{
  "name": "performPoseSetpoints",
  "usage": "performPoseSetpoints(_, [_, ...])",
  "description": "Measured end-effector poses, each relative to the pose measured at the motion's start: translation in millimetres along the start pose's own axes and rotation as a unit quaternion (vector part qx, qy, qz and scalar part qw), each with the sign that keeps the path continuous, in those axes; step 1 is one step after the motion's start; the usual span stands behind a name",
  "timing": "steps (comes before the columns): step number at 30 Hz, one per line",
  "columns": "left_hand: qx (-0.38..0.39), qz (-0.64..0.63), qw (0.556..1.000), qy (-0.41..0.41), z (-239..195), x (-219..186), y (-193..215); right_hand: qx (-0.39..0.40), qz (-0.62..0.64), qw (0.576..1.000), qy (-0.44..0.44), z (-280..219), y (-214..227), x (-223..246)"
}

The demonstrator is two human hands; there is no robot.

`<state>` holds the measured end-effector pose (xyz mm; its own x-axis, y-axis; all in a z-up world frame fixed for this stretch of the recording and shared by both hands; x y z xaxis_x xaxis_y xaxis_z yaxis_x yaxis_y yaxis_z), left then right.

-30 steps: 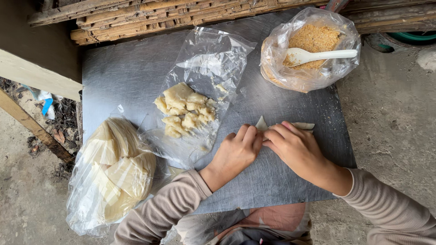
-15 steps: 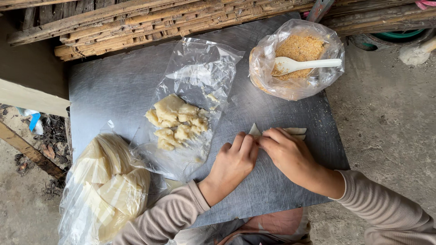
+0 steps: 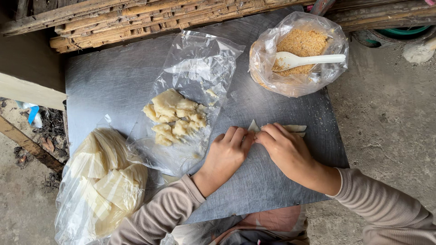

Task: The person assembles samosas by placing a spoonful of grainy filling onto triangular pastry sheets and folding them into sealed triangular packets. The person repeats this process for multiple units, placing each finished samosa aside on the table.

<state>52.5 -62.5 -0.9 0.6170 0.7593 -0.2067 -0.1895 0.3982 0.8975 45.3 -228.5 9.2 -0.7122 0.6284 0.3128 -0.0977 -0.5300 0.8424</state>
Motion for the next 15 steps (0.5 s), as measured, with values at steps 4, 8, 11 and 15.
performPoseSetpoints(4, [-0.005,-0.024,1.0,0.011,1,-1,0,0.006,-0.023,1.0,0.003,0,-1,-1])
performPoseSetpoints(8, [0.015,-0.012,1.0,0.011,0,2,-5,-0.019,-0.06,0.998,0.012,-3,-4,2])
performPoseSetpoints(11, [0.022,-0.011,1.0,0.008,-2,2,-10,-0.021,-0.078,0.997,0.022,-4,-6,3])
performPoseSetpoints(15, [0.018,-0.029,0.999,0.019,-2,4,-11,0.0,-0.084,0.996,0.009,0,-9,-2])
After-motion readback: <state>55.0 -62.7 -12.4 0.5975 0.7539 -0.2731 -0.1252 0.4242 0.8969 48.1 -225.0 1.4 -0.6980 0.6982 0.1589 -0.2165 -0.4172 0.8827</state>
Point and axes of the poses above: each hand's wrist, its own z-axis towards the middle knuckle, its own y-axis out of the back of the hand, x = y × z, the point moved 3 cm from there along z, towards the middle knuckle, and after that the axes turned 10 degrees about y, right-handed, at the moved point
